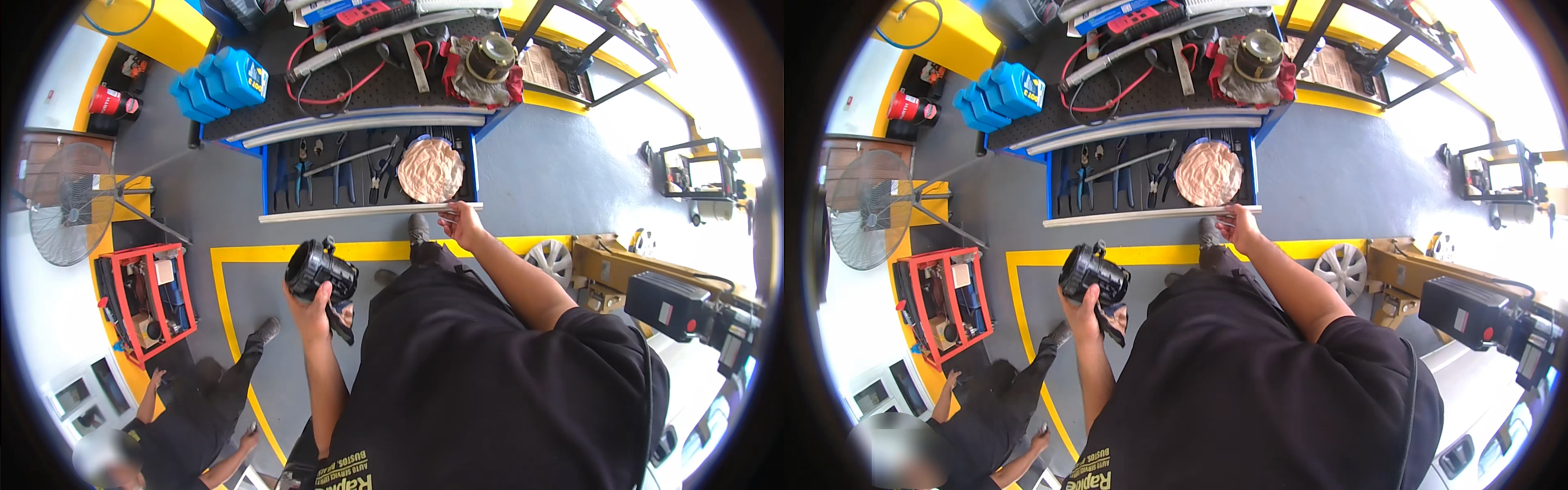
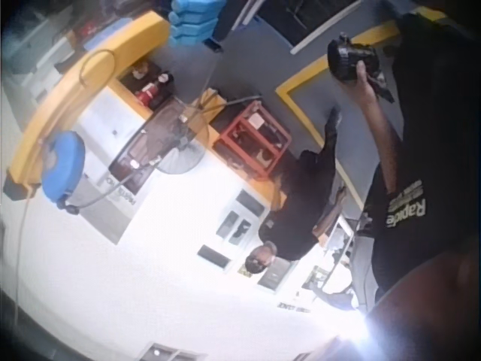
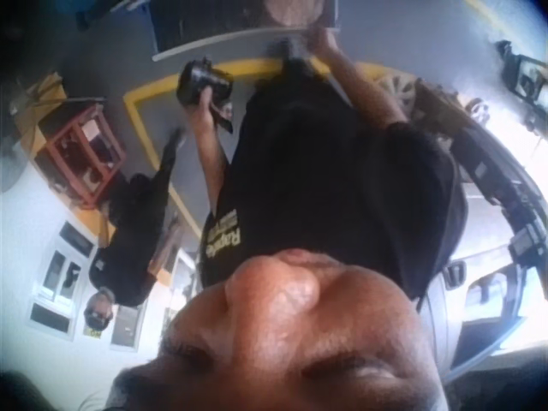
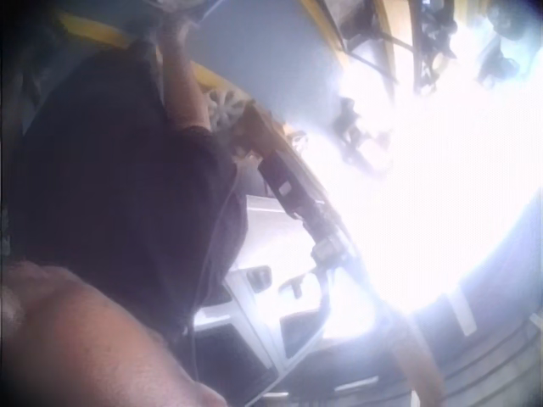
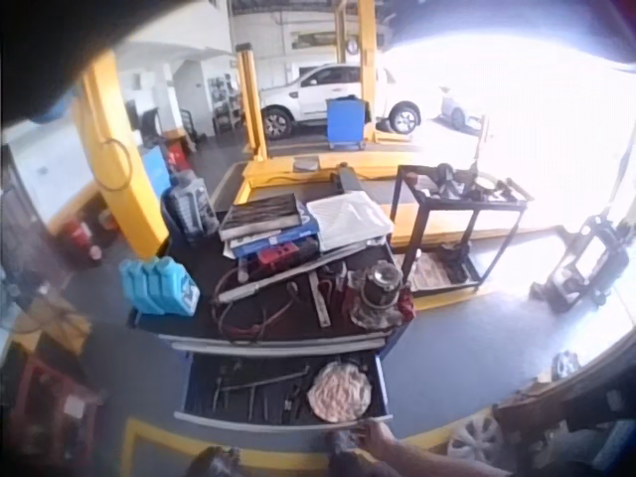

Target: The person cleans a cylindrical car part using a cloth and a screwdriver. They wipe the exterior and interior surfaces, remove a small ring, and continue cleaning the part.

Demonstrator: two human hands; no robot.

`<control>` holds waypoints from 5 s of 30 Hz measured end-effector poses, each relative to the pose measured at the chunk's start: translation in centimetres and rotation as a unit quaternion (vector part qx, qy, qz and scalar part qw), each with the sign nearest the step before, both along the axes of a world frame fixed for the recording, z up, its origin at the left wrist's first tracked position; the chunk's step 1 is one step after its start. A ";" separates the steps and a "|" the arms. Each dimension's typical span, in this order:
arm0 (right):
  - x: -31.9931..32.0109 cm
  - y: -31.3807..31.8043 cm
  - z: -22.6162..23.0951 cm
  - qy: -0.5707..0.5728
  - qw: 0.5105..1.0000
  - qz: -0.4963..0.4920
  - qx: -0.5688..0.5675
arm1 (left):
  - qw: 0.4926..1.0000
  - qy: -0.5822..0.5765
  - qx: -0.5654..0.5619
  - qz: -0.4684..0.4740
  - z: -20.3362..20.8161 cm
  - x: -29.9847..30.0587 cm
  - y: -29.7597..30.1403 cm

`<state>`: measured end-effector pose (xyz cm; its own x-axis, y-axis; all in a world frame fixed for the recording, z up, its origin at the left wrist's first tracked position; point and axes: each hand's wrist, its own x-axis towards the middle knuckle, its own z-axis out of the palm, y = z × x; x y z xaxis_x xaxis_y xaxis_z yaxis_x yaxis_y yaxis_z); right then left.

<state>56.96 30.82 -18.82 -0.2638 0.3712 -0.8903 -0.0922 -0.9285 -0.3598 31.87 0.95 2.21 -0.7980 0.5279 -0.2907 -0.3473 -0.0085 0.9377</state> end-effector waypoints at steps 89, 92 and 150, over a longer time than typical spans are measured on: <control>-8.7 1.6 -4.0 -0.271 0.689 0.571 0.353 | 0.994 -0.030 -0.106 0.005 -7.5 -8.9 0.7; -8.1 1.5 -4.7 -0.258 0.685 0.577 0.361 | 0.992 -0.072 -0.103 -0.006 -9.2 -11.6 2.1; -10.4 -8.3 1.9 -0.488 0.692 0.480 0.229 | 0.944 -0.156 -0.096 -0.275 -16.8 -24.8 8.8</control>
